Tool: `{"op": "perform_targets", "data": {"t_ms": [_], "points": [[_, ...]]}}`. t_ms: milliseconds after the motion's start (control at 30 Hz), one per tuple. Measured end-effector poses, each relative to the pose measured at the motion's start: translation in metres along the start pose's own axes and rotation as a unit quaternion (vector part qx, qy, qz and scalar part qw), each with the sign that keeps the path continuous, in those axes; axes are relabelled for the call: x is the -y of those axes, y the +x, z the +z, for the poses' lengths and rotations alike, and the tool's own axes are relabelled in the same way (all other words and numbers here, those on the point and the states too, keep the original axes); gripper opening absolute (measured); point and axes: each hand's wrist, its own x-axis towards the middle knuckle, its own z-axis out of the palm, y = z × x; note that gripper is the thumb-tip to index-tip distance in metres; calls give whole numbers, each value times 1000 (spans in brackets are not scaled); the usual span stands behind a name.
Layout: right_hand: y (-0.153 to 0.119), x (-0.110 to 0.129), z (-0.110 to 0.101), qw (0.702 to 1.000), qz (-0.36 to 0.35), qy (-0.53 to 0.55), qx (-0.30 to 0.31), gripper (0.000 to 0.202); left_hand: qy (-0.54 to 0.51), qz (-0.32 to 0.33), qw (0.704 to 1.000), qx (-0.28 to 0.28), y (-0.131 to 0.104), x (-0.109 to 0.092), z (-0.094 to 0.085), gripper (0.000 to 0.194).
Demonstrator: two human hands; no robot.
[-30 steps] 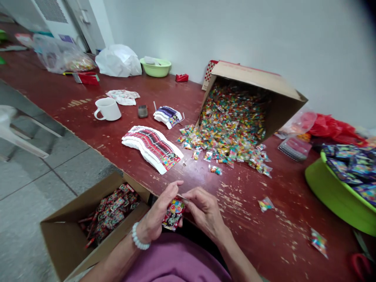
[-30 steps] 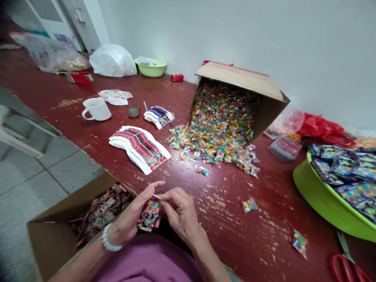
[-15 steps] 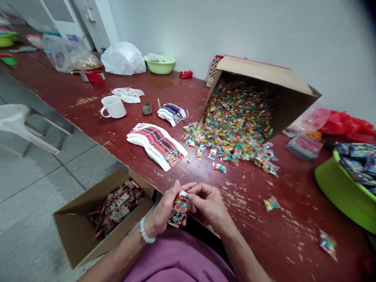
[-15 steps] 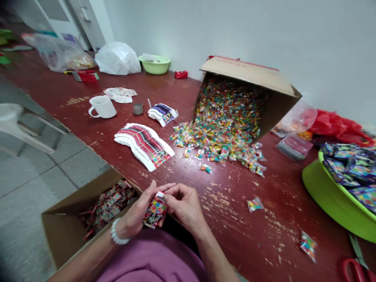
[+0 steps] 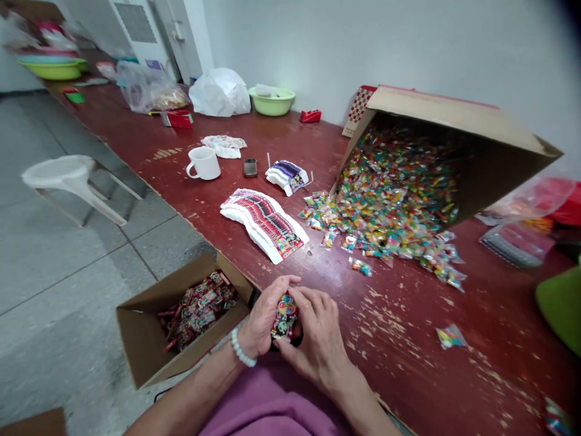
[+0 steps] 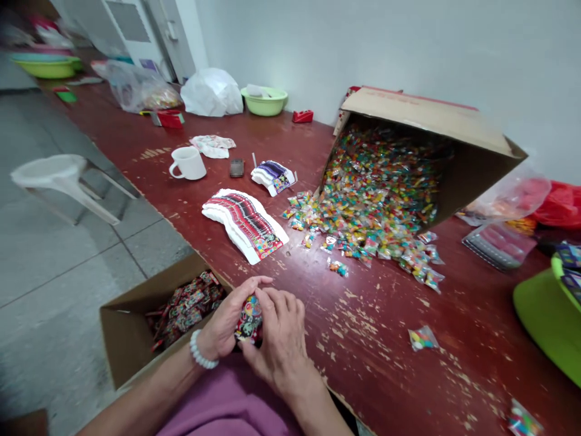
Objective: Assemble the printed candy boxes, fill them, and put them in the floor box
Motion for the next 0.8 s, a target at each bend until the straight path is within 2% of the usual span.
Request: {"op": "perform_targets", "data": {"t_ms": [67,133,200,267,300,367,433,500,600,800], "points": [[11,3,5,1000,-13,3,10,76,4,18,1000,-22,0,-3,-6,34],[25,3,9,998,-33,25,42,79,24,40,998,-38,-1,-7,-18,34],[41,-3,12,994,-49,60,78,86,69,57,994,-59,-5,-14,-36,40],[60,-18,15,993,-35,89,71,86,153,83,978,-115,-8,-23,-63,48],[71,-28,16,995,-15,91,39,81,210,111,958,-161,-10,-27,-80,50],[93,-52,18,996,41,71,-32,62,335,163,892,-254,-13,-36,-115,53],[114,-72,21,994,81,34,-58,58,434,165,834,-300,-15,-41,-146,55],[129,-84,24,992,119,4,-50,58,459,158,819,-307,-17,-44,-166,53],[141,-89,30,983,182,-21,-33,56,448,151,835,-283,-16,-44,-169,48],[142,-94,35,967,240,-4,-81,57,441,218,837,-240,-9,-43,-126,42]]}}
